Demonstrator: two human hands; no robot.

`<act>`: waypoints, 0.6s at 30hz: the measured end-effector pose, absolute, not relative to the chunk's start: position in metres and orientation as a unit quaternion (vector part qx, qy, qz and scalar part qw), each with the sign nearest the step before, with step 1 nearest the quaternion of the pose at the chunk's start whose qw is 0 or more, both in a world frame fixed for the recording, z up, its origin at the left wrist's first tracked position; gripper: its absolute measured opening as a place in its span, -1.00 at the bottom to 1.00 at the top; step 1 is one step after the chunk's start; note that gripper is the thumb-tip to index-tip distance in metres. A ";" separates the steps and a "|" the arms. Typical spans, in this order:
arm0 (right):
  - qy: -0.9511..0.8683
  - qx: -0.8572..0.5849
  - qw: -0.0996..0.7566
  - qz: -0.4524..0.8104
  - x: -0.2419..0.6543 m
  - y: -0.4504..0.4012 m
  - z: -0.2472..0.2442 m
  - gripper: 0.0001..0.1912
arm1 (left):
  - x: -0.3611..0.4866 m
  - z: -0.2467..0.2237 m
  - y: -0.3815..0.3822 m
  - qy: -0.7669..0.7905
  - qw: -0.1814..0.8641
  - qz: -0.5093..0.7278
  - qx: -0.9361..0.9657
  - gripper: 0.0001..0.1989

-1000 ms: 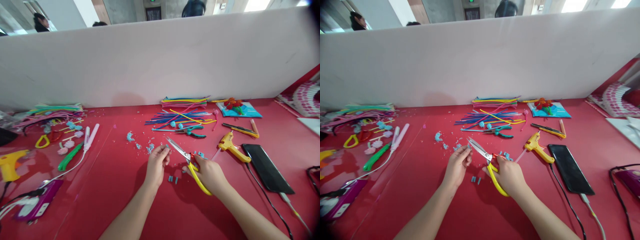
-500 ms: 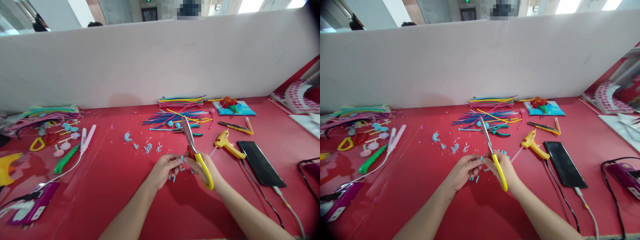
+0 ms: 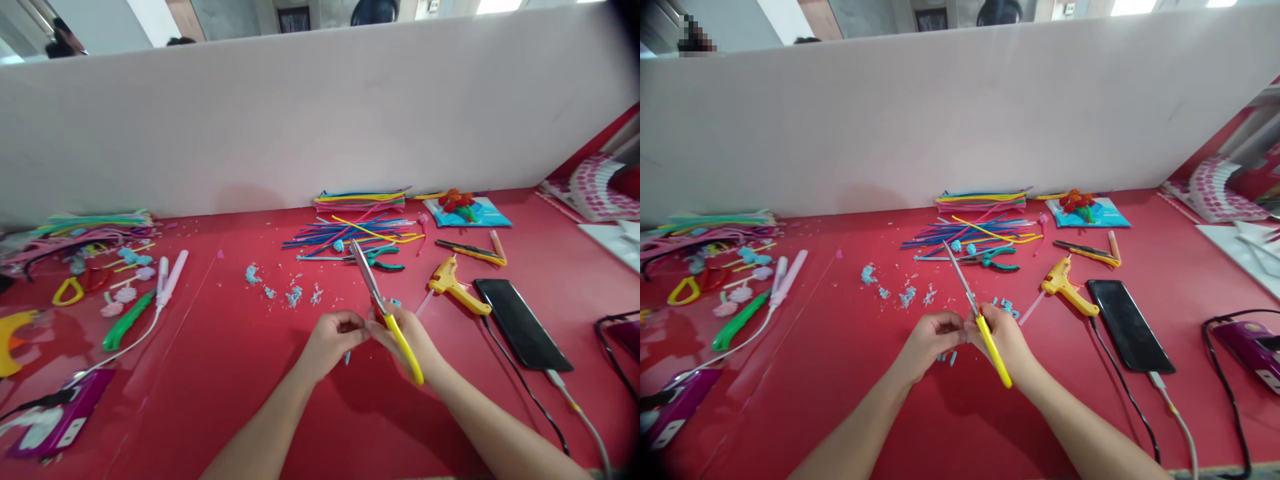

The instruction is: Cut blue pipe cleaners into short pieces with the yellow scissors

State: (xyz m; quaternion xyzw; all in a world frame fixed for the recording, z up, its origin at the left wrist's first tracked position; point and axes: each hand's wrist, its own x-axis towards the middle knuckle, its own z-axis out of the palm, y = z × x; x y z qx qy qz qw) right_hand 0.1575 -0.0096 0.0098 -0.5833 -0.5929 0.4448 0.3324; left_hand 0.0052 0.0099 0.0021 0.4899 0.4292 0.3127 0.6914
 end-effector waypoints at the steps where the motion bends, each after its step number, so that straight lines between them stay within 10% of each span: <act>1: -0.600 -0.582 0.329 0.440 0.159 -0.010 0.009 -0.85 | 0.005 0.001 0.010 0.434 0.691 0.325 0.478 -0.85; 18: -0.742 -0.640 0.094 0.174 0.162 -0.017 -0.007 -0.70 | -0.008 0.001 0.027 0.433 0.646 0.542 0.318 -0.86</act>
